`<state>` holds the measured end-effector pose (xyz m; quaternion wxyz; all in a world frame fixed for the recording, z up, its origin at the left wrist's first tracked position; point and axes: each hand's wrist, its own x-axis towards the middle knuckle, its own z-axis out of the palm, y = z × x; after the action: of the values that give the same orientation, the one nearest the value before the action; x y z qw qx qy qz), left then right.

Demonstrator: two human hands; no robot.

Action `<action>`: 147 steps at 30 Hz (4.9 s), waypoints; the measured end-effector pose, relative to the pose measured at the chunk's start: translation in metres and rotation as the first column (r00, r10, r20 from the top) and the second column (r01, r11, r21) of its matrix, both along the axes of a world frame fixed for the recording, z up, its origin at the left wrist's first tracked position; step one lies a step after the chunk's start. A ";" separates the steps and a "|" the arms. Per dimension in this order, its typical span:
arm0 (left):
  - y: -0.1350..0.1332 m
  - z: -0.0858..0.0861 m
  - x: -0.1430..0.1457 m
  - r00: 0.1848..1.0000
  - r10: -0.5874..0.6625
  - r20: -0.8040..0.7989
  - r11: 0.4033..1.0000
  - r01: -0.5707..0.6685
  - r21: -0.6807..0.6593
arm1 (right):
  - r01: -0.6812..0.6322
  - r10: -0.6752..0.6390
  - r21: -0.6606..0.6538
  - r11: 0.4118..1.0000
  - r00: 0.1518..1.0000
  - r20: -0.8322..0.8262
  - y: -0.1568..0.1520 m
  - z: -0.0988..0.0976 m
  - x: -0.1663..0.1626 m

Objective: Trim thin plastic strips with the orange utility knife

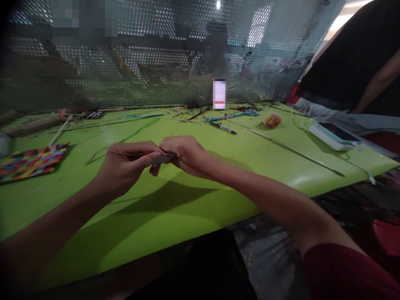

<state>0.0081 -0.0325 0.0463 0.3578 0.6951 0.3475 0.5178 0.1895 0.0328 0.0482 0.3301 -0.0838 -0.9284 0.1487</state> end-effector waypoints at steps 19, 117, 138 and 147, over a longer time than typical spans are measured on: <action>0.001 -0.003 0.000 0.999 -0.027 0.033 1.000 0.026 0.016 | 0.022 -0.027 -0.134 0.991 0.999 -0.033 -0.007 0.000 -0.001; 0.030 -0.007 -0.020 0.981 -0.167 -0.098 0.921 0.120 -0.370 | 0.125 -0.135 0.053 0.991 0.951 0.279 0.011 0.009 0.012; 0.031 -0.018 -0.008 0.998 -0.032 0.055 0.926 0.051 -0.373 | 0.174 -0.202 0.163 0.971 0.963 0.177 0.012 -0.002 0.009; 0.030 -0.016 -0.009 0.984 -0.178 0.022 0.896 0.171 -0.409 | 0.215 -0.278 0.301 0.929 0.942 0.186 0.010 0.001 0.009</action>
<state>-0.0006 -0.0029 0.0305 0.5374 0.6373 0.3873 0.3938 0.1987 0.0427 0.0495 0.2470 -0.1700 -0.9533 -0.0356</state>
